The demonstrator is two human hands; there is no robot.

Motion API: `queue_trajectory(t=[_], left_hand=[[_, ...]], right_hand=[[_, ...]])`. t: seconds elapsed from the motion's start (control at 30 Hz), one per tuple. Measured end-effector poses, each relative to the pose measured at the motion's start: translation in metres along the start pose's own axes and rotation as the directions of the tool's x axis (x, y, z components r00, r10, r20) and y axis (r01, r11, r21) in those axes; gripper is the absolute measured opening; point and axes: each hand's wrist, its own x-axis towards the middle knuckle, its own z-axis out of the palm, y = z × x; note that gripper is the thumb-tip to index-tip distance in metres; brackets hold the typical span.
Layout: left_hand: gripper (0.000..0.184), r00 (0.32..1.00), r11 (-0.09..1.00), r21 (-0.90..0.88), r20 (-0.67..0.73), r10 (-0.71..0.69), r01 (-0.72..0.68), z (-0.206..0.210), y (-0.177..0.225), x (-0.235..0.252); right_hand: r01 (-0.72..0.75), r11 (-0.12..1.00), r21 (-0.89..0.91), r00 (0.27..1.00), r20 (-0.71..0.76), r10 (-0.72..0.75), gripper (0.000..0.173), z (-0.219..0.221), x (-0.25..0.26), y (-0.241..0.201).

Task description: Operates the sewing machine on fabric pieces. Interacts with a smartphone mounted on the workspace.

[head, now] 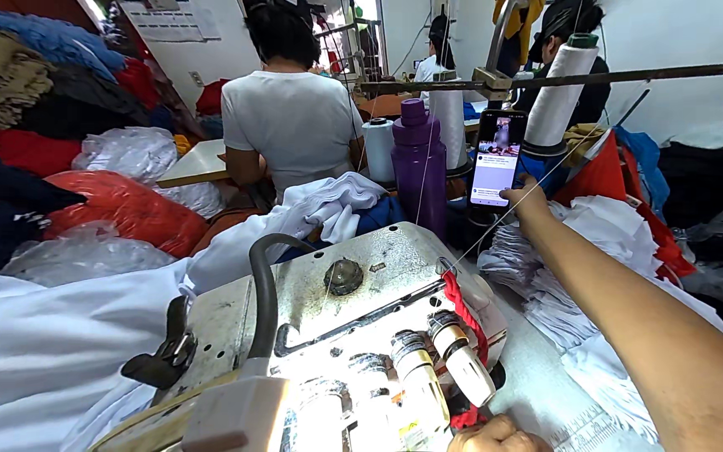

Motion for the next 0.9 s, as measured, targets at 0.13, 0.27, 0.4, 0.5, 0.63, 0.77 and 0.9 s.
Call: queue_trajectory(t=[0.13,0.27,0.4,0.5,0.63,0.77,0.9], left_hand=[[0.018,1.0,1.0,-0.001,0.002,0.0,0.0,0.0003,-0.0005,-0.0003],[0.018,1.0,1.0,-0.004,0.005,0.002,-0.002,0.0004,-0.0003,-0.0002],[0.018,1.0,1.0,0.001,0.016,-0.007,0.007,-0.0005,0.0005,-0.0001],[0.018,1.0,1.0,-0.002,0.024,-0.014,0.015,-0.0008,0.0006,0.0002],[0.018,1.0,1.0,0.005,0.022,-0.018,0.018,-0.0009,0.0016,0.0004],[0.018,0.999,1.0,0.006,0.038,-0.029,0.029,-0.002,0.0026,0.0005],[0.018,0.999,1.0,0.004,0.039,-0.027,0.027,-0.0015,0.0018,0.0007]], right_hand=[[0.011,1.0,0.0,1.0,0.007,-0.011,0.069,0.0,0.0005,0.0001],[0.011,1.0,0.005,1.0,0.012,-0.011,0.07,0.0004,0.0007,0.0011],[0.005,1.0,-0.007,1.0,0.013,-0.005,0.071,0.0006,0.0003,0.0012],[0.015,1.0,-0.017,1.0,0.013,-0.014,0.071,0.0004,-0.0009,0.0008],[0.029,0.999,-0.026,0.999,0.026,-0.029,0.071,0.0006,0.0002,0.0027],[0.038,0.999,-0.027,0.999,0.018,-0.038,0.072,0.0017,0.0012,0.0036],[0.038,0.999,-0.028,0.999,0.015,-0.038,0.072,0.0023,0.0028,0.0041]])
